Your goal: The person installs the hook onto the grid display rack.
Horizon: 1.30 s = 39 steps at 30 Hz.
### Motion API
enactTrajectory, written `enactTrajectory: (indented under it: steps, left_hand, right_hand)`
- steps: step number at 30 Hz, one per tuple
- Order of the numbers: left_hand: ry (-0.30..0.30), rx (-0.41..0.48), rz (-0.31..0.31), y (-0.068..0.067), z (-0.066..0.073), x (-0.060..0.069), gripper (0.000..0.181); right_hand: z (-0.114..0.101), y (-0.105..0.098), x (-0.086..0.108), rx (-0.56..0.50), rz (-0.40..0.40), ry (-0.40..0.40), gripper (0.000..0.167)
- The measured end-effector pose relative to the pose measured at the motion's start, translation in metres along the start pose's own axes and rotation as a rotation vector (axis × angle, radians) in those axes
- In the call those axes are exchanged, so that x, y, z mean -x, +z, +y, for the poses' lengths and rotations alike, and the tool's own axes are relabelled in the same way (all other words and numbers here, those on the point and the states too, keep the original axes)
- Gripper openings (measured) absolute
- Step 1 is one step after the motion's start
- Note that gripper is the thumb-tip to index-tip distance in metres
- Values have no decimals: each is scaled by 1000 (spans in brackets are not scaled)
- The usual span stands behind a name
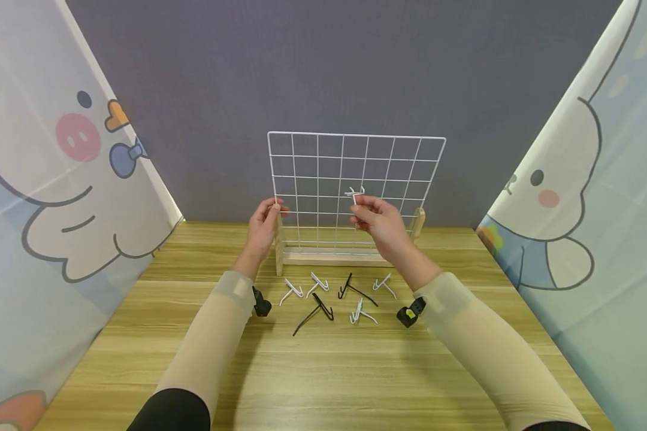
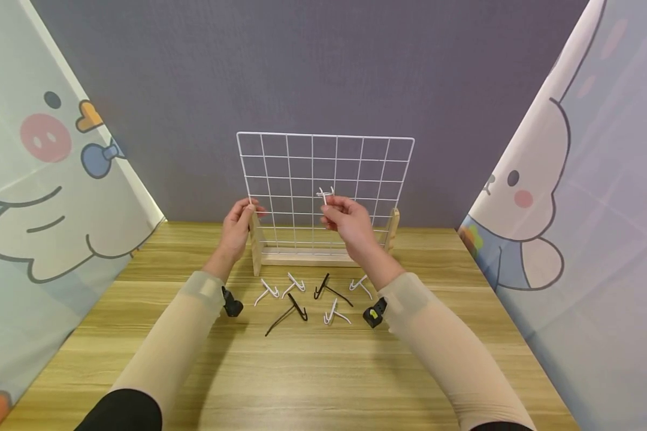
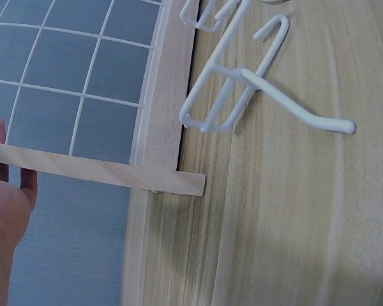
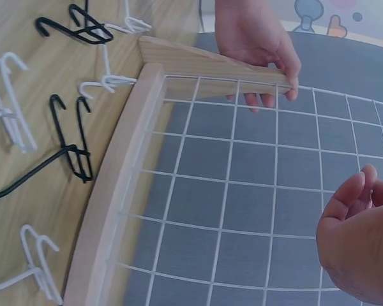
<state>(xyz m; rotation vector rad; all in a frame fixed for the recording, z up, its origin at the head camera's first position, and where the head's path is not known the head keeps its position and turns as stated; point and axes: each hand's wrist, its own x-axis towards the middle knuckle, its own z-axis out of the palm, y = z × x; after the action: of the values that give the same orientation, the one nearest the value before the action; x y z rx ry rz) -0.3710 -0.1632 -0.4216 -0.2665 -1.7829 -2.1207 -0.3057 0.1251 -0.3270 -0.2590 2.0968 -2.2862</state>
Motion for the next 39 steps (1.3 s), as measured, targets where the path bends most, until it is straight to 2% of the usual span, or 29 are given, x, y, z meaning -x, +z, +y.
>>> enactTrajectory:
  steps: [8,16,22,27,39]
  left_hand:
    - [-11,-14,-3,-1,0,0,34]
    - [-1,-10,0,-1,0,-1,37]
    - [-10,-13,-7,-1,1,1,35]
    - [-18,-1,-4,0,0,1,33]
    - [-7,3,-5,0,-1,-1,36]
  right_hand:
    - [-15,16,-7,23,11,-8,42]
    - [-26,38,-17,-28,25,-18,38]
    - [-30,49,-23,-53,65,-43,42]
    - [-28,54,-27,-82,90,-68,37]
    - [-29,59,-31,-59,108,-89,28]
